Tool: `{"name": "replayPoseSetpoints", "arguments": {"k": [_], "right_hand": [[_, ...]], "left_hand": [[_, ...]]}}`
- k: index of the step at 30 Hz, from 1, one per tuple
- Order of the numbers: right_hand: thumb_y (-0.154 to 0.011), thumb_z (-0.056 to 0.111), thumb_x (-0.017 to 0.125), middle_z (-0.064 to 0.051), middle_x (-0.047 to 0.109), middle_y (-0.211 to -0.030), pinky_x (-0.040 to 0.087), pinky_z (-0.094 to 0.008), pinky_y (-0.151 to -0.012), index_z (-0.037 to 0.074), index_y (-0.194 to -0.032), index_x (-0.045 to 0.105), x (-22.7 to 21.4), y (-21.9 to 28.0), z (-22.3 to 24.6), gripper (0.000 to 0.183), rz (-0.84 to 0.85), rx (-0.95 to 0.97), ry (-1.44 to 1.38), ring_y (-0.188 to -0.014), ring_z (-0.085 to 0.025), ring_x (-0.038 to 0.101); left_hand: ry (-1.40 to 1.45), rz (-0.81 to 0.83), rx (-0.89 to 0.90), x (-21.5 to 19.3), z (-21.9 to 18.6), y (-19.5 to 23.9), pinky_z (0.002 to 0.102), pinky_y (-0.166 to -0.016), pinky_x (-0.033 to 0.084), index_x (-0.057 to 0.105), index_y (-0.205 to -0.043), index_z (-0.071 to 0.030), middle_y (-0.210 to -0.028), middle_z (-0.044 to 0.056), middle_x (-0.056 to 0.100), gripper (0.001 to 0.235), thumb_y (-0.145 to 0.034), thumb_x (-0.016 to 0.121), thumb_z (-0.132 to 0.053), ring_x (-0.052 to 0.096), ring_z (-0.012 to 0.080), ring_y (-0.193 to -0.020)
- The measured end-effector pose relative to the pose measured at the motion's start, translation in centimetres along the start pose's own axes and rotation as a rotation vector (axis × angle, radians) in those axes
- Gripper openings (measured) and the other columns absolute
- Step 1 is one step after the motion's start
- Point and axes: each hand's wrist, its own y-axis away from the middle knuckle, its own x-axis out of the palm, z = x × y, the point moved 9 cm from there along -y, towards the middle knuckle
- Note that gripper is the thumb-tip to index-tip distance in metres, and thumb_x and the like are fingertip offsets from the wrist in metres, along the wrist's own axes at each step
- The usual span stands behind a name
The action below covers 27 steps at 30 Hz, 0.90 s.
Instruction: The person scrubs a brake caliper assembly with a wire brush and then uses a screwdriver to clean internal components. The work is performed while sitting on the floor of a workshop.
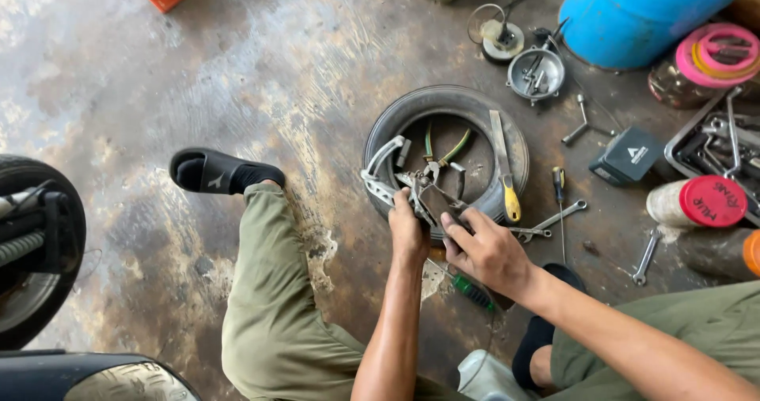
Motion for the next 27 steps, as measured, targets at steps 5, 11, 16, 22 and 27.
{"name": "replayPoseSetpoints", "arguments": {"k": [5,11,16,22,27], "right_hand": [[-0.084,0.016,0.072,-0.009,0.059,-0.085,0.057,-0.035,-0.052,0.011,-0.095,0.068,0.5,5.1,-4.1,0.013,0.046,0.019,0.031,-0.068,-0.028,0.067],[-0.087,0.02,0.074,-0.015,0.069,-0.101,0.057,-0.042,-0.076,0.004,-0.115,0.07,-6.0,3.8,-9.5,0.032,-0.204,0.354,-0.097,-0.089,-0.036,0.072],[-0.093,0.031,0.07,-0.029,0.069,-0.095,0.057,-0.052,-0.068,-0.007,-0.128,0.061,-10.3,2.8,-11.8,0.052,-0.227,0.613,-0.184,-0.083,-0.045,0.071],[-0.089,0.039,0.074,-0.015,0.073,-0.099,0.058,-0.047,-0.082,0.011,-0.122,0.073,-7.3,6.5,-16.9,0.044,-0.147,1.117,-0.335,-0.095,-0.035,0.073],[-0.095,0.042,0.065,-0.009,0.076,-0.084,0.058,-0.045,-0.076,0.018,-0.124,0.067,-7.3,6.2,-17.8,0.038,-0.239,1.215,-0.471,-0.082,-0.027,0.076]], "left_hand": [[0.161,0.082,0.055,1.9,-2.7,-0.5,0.054,-0.094,0.051,0.056,-0.13,0.015,-0.124,0.036,0.058,0.073,-0.087,0.065,-0.043,0.062,0.0398,-0.11],[0.155,0.49,0.169,6.0,-7.3,3.7,0.056,-0.091,0.056,0.056,-0.137,0.005,-0.13,0.034,0.061,0.051,-0.097,0.059,-0.027,0.064,0.0433,-0.114],[-0.546,0.584,0.447,7.5,-8.2,1.8,0.057,-0.104,0.05,0.04,-0.153,-0.014,-0.148,0.029,0.048,0.061,-0.101,0.058,-0.04,0.05,0.0463,-0.133],[-0.627,0.641,0.684,11.5,-14.0,6.8,0.058,-0.104,0.047,0.054,-0.138,-0.009,-0.129,0.026,0.063,0.043,-0.103,0.058,-0.033,0.058,0.0354,-0.125],[-0.584,0.685,0.712,13.1,-15.3,10.6,0.05,-0.103,0.048,0.058,-0.134,-0.009,-0.118,0.019,0.065,0.035,-0.104,0.06,-0.028,0.058,0.0266,-0.116]]}}
